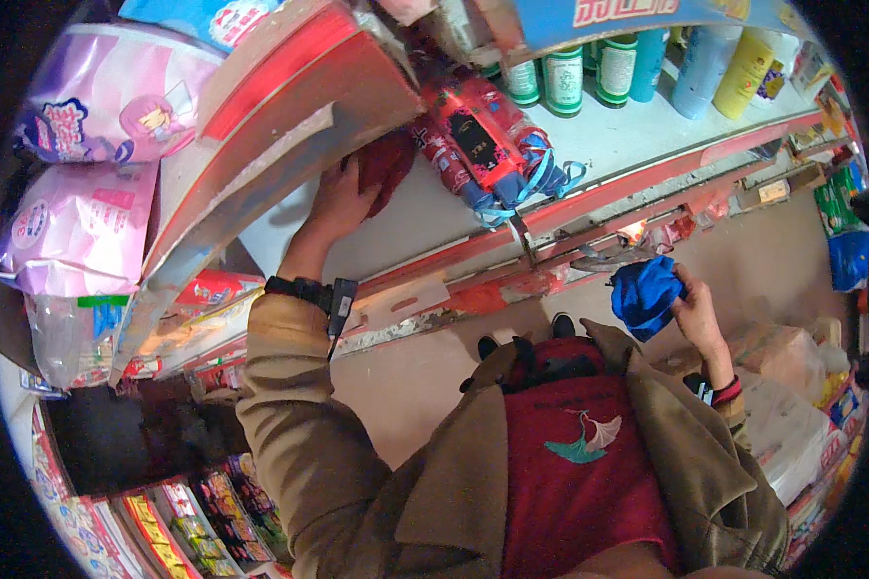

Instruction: The person wipes a store shelf with a red cloth, then picks up and wipes several packaged snack items and green cylindrical containers with a blue cloth. Each item is wiped and returned to the shelf in sequence.

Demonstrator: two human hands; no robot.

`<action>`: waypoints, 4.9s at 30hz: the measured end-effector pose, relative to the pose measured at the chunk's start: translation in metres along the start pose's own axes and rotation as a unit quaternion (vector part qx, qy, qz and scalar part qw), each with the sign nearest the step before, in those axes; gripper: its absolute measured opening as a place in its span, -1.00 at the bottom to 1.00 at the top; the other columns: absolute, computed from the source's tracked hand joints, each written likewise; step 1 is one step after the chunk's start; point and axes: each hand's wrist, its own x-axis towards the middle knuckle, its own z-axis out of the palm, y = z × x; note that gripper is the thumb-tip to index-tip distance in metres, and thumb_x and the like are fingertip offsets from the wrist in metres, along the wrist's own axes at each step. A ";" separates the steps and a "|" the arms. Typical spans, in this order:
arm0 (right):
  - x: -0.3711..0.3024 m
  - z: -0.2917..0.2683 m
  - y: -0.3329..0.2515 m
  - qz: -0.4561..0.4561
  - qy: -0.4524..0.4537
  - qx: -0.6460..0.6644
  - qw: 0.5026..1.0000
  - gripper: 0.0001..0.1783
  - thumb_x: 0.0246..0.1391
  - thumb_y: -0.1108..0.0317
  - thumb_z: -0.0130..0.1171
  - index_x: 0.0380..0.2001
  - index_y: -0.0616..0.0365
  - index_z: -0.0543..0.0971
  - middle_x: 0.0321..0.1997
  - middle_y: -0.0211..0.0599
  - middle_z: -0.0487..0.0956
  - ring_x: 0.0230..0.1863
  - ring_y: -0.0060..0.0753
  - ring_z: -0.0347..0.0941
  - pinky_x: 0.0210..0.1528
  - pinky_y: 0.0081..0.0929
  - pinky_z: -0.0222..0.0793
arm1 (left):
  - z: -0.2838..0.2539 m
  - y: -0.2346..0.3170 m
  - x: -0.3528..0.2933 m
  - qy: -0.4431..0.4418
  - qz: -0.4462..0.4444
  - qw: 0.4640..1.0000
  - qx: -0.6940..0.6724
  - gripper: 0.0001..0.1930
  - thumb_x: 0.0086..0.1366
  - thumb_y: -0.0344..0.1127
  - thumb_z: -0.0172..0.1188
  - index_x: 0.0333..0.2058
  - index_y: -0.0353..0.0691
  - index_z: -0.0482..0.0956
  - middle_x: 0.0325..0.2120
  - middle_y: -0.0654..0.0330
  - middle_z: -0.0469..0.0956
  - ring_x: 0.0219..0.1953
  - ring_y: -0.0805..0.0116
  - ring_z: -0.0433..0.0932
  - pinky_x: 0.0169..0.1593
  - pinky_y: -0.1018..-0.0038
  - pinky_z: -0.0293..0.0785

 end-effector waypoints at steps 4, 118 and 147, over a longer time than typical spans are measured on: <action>0.009 -0.004 0.002 -0.013 0.014 -0.022 1.000 -0.49 -0.06 0.72 -0.06 0.04 0.38 0.46 -0.23 -0.31 0.58 -0.16 -0.58 0.45 -0.09 -0.53 0.42 | -0.019 -0.011 -0.004 -0.078 -0.084 0.993 -0.040 -0.27 0.21 -0.10 0.24 0.27 -0.34 0.22 0.19 -0.29 0.31 0.23 -0.13 0.34 0.26 0.19 0.30; 0.135 -0.025 -0.131 -0.259 0.146 -0.495 0.817 -0.25 -0.12 0.35 0.34 0.22 -0.02 0.34 0.25 -0.14 0.36 0.19 0.10 0.36 0.13 0.06 0.33 | 0.018 0.074 -0.071 0.188 0.125 0.961 -0.161 -0.54 0.08 -0.35 0.28 0.03 -0.09 0.53 0.03 0.12 0.53 0.10 0.00 0.43 0.21 0.17 0.31; 0.147 0.161 -0.216 -0.156 0.081 -0.530 0.830 0.00 -0.02 -0.09 0.26 0.32 0.33 0.16 0.10 0.21 0.50 -0.09 0.07 0.59 -0.06 -0.17 0.53 | 0.024 0.059 -0.080 0.251 0.069 0.916 -0.304 -0.50 0.11 -0.25 0.31 0.01 -0.37 0.51 0.10 0.01 0.40 0.11 -0.01 0.45 0.16 0.20 0.41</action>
